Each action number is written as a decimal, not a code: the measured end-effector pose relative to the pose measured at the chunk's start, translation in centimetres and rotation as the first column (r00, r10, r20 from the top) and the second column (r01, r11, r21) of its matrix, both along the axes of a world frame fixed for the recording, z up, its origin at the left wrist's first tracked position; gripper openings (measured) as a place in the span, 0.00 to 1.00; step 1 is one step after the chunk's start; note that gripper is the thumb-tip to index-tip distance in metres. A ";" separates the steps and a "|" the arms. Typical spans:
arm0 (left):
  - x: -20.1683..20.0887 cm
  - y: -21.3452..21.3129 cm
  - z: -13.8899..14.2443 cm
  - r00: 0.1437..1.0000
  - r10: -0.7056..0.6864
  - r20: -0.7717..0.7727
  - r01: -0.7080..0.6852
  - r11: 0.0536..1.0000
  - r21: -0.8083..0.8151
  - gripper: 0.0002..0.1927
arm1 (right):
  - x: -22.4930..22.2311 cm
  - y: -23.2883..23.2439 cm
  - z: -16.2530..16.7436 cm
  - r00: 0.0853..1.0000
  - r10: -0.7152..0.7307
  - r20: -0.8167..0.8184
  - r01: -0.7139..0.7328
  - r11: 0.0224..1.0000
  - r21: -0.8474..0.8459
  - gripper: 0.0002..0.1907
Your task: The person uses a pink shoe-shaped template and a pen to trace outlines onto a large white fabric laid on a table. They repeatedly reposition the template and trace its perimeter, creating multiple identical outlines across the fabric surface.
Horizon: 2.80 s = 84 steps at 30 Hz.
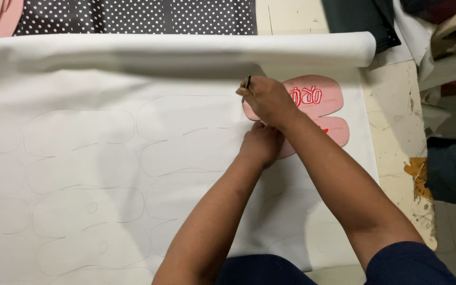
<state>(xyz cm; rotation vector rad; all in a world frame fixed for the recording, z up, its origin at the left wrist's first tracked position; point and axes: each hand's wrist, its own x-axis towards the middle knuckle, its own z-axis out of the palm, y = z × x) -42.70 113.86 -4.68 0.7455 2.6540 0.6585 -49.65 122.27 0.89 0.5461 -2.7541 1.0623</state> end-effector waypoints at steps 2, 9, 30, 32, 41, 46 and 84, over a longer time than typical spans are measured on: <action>-0.1 0.1 0.4 1.000 -0.014 0.014 0.015 1.000 -0.005 0.19 | -1.0 1.2 -0.1 0.998 -0.056 -0.030 0.058 0.997 0.060 0.12; -1.4 1.0 3.1 0.986 0.016 0.164 -0.008 0.999 -0.054 0.30 | -1.3 10.7 0.9 0.982 -0.187 -0.036 0.190 0.970 0.153 0.12; -1.9 2.6 3.4 0.975 -0.103 0.198 0.139 0.974 -0.177 0.35 | 10.5 17.1 -0.8 0.865 -0.501 0.024 0.499 0.865 0.058 0.10; -2.1 2.8 3.4 0.977 -0.099 0.189 0.131 0.978 -0.164 0.37 | 10.6 16.5 -0.9 0.856 -0.502 0.123 0.510 0.859 -0.045 0.11; -2.0 2.5 3.2 0.978 -0.085 0.191 0.095 0.995 -0.043 0.38 | 14.5 20.7 -0.1 0.800 -0.587 0.119 0.584 0.809 0.068 0.12; -2.1 2.5 3.3 0.969 -0.090 0.229 0.106 0.993 -0.060 0.39 | 18.6 20.2 0.0 0.788 -0.606 0.105 0.595 0.795 0.116 0.11; 5.6 0.1 -1.4 0.906 0.052 -0.419 0.041 0.976 0.212 0.26 | 13.5 10.5 0.4 0.867 -0.465 0.181 0.497 0.837 -0.230 0.10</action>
